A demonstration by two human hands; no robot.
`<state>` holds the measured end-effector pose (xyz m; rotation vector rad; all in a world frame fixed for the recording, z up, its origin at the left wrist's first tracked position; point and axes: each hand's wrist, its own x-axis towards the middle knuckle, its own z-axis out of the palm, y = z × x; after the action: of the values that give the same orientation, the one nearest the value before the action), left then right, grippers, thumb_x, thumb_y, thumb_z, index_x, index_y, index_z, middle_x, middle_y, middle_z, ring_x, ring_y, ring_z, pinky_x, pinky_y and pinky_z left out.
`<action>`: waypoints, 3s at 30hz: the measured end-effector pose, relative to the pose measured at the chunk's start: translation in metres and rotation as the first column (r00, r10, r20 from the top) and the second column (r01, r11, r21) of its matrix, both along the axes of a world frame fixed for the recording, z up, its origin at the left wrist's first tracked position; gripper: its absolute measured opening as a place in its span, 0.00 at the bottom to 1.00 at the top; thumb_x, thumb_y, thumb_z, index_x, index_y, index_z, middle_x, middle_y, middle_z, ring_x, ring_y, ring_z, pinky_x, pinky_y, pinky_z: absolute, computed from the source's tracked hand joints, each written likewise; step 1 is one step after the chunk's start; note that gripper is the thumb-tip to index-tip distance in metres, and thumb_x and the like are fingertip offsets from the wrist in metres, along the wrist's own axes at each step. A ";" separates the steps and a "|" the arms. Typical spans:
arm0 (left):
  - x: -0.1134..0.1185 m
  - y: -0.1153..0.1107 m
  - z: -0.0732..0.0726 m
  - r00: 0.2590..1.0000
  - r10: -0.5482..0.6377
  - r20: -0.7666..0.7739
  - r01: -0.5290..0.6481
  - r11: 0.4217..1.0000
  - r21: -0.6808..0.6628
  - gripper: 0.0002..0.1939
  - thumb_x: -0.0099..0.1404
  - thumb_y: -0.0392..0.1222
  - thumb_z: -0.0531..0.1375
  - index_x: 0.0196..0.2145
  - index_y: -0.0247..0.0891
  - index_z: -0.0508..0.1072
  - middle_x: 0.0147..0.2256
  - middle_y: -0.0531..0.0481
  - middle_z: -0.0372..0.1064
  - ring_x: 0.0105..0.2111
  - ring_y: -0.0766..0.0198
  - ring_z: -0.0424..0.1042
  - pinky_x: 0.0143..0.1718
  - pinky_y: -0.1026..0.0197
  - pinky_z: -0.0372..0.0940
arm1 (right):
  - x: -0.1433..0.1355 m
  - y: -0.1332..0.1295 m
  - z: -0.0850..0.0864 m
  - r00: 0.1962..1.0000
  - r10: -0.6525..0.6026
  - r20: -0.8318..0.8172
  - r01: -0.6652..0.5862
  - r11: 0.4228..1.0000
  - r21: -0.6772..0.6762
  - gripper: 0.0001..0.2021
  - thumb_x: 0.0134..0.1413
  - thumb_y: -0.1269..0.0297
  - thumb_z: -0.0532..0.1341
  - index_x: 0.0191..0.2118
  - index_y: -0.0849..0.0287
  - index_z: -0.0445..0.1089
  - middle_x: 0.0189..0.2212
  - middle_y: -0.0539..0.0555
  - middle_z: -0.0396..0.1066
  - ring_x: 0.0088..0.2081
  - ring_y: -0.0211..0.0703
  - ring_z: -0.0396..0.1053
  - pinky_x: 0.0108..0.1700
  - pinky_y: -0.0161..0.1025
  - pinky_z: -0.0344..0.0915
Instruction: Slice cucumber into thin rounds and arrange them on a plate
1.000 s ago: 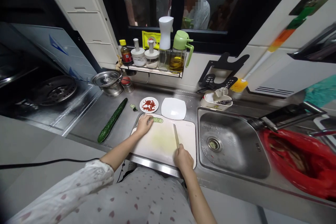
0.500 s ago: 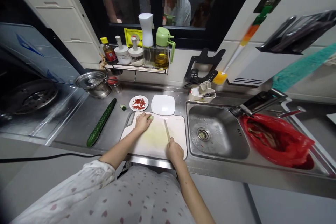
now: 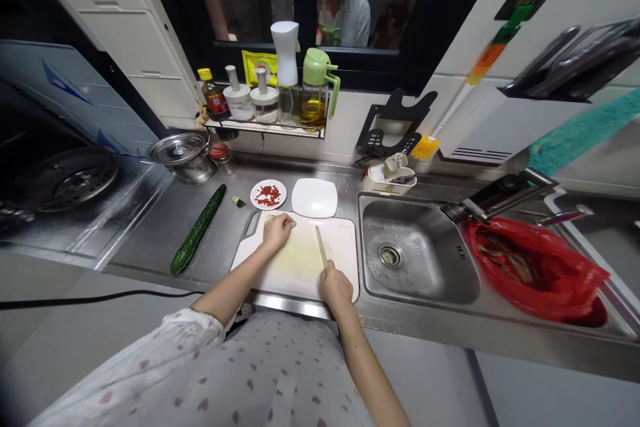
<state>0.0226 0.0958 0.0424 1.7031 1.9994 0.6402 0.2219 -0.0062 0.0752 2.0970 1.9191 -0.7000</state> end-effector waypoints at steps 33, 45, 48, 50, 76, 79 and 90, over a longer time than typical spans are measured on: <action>-0.038 -0.052 -0.028 0.972 0.214 0.097 -0.196 0.966 -0.168 0.12 0.55 0.43 0.62 0.39 0.42 0.70 0.29 0.54 0.72 0.32 0.64 0.71 0.36 0.64 0.60 | -0.006 -0.017 0.033 0.959 0.280 -0.049 -0.281 0.959 -0.022 0.17 0.66 0.57 0.42 0.47 0.57 0.64 0.40 0.59 0.73 0.43 0.45 0.70 0.41 0.37 0.56; -0.038 -0.050 -0.028 0.976 0.205 0.069 -0.189 0.963 -0.192 0.12 0.55 0.43 0.63 0.38 0.43 0.70 0.29 0.55 0.71 0.32 0.65 0.70 0.35 0.64 0.59 | -0.022 -0.017 0.029 0.926 0.376 -0.043 -0.377 0.925 -0.036 0.16 0.65 0.62 0.43 0.47 0.59 0.64 0.40 0.61 0.73 0.43 0.47 0.70 0.42 0.39 0.57; -0.038 -0.050 -0.028 0.977 0.201 0.068 -0.184 0.963 -0.196 0.13 0.55 0.44 0.63 0.39 0.43 0.69 0.29 0.55 0.71 0.32 0.65 0.70 0.35 0.64 0.58 | -0.024 -0.017 0.028 0.924 0.381 -0.033 -0.382 0.924 -0.028 0.16 0.65 0.62 0.43 0.47 0.60 0.64 0.40 0.62 0.73 0.43 0.48 0.70 0.42 0.39 0.58; -0.038 -0.050 -0.028 0.977 0.201 0.068 -0.184 0.963 -0.198 0.13 0.55 0.44 0.64 0.39 0.43 0.69 0.29 0.55 0.71 0.32 0.65 0.70 0.35 0.64 0.58 | -0.024 -0.017 0.028 0.922 0.387 -0.022 -0.387 0.921 -0.029 0.16 0.65 0.63 0.43 0.47 0.60 0.64 0.39 0.62 0.73 0.43 0.48 0.70 0.41 0.39 0.58; -0.039 -0.046 -0.023 0.979 0.196 0.054 -0.175 0.948 -0.267 0.13 0.55 0.46 0.64 0.38 0.44 0.68 0.29 0.56 0.71 0.31 0.66 0.69 0.32 0.66 0.55 | -0.034 0.005 0.033 0.896 0.444 -0.027 -0.444 0.888 -0.120 0.16 0.58 0.74 0.46 0.49 0.64 0.65 0.40 0.65 0.73 0.43 0.49 0.71 0.39 0.39 0.62; -0.039 -0.045 -0.022 0.979 0.198 0.054 -0.176 0.945 -0.277 0.14 0.55 0.46 0.64 0.38 0.44 0.68 0.30 0.56 0.71 0.31 0.66 0.69 0.32 0.65 0.55 | -0.036 0.005 0.034 0.898 0.439 -0.027 -0.438 0.889 -0.132 0.16 0.58 0.74 0.47 0.49 0.64 0.65 0.39 0.65 0.73 0.43 0.49 0.72 0.38 0.39 0.63; -0.041 -0.042 -0.026 0.979 0.197 0.053 -0.174 0.941 -0.290 0.14 0.54 0.45 0.64 0.38 0.44 0.68 0.30 0.56 0.71 0.31 0.65 0.69 0.32 0.65 0.56 | -0.031 0.000 0.032 0.898 0.439 -0.016 -0.438 0.891 -0.120 0.15 0.58 0.74 0.47 0.47 0.63 0.65 0.38 0.64 0.73 0.43 0.50 0.72 0.38 0.39 0.63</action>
<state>-0.0185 0.0534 0.0166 1.3122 2.0947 0.4481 0.1905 -0.0057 0.1068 1.5071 2.1741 -0.6761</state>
